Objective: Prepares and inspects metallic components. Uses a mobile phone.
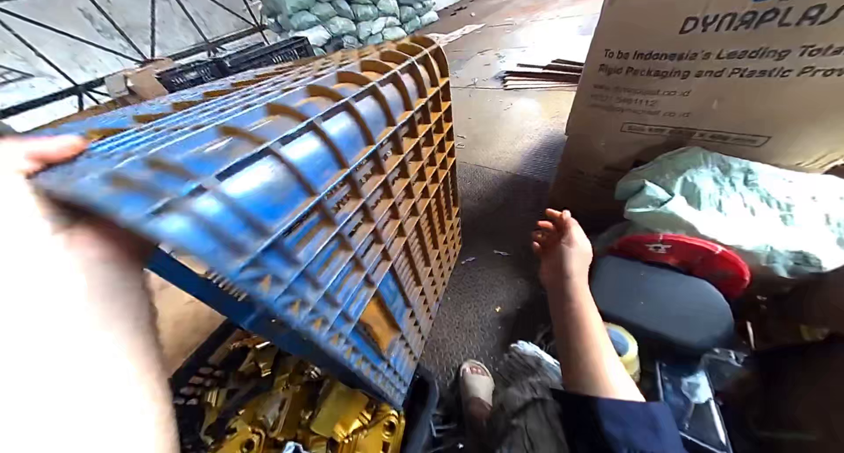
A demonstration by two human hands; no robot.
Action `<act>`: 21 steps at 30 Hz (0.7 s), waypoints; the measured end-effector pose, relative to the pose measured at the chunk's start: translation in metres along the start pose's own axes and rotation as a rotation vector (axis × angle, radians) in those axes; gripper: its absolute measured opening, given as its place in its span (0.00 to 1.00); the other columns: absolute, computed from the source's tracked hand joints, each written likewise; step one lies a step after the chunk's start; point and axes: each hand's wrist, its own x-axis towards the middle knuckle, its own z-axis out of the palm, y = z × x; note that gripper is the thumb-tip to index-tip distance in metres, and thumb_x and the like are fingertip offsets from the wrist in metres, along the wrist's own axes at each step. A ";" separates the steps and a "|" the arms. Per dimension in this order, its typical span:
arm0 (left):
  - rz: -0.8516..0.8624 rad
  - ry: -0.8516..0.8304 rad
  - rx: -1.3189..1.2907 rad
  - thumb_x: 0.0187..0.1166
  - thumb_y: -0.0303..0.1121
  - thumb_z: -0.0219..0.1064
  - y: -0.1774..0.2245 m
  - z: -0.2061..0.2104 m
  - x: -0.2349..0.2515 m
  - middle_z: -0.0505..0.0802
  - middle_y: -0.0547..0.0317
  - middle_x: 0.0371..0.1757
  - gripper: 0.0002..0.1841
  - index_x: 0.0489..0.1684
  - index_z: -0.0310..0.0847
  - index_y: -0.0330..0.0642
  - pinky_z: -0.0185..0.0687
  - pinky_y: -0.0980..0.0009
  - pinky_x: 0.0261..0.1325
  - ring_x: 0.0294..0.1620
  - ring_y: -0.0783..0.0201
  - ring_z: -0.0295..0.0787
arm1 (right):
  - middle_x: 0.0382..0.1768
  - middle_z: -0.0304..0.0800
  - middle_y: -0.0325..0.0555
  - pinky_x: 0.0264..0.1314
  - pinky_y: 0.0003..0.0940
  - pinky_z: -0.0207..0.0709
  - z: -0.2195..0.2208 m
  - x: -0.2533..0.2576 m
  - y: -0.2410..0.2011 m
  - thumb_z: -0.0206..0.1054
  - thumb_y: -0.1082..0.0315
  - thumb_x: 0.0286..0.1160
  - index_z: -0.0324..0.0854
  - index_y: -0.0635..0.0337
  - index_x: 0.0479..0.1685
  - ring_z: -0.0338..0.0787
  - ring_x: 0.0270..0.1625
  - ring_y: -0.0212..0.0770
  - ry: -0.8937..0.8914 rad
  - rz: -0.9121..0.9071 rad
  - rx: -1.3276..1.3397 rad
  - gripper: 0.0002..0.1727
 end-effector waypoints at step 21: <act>-0.545 0.179 0.009 0.75 0.26 0.58 -0.148 0.280 0.032 0.86 0.44 0.52 0.18 0.64 0.68 0.38 0.90 0.60 0.41 0.44 0.54 0.90 | 0.90 0.62 0.54 0.79 0.87 0.37 0.102 -0.096 0.082 0.61 0.70 0.69 0.67 0.24 0.80 0.51 0.94 0.67 -0.191 -1.011 -0.897 0.37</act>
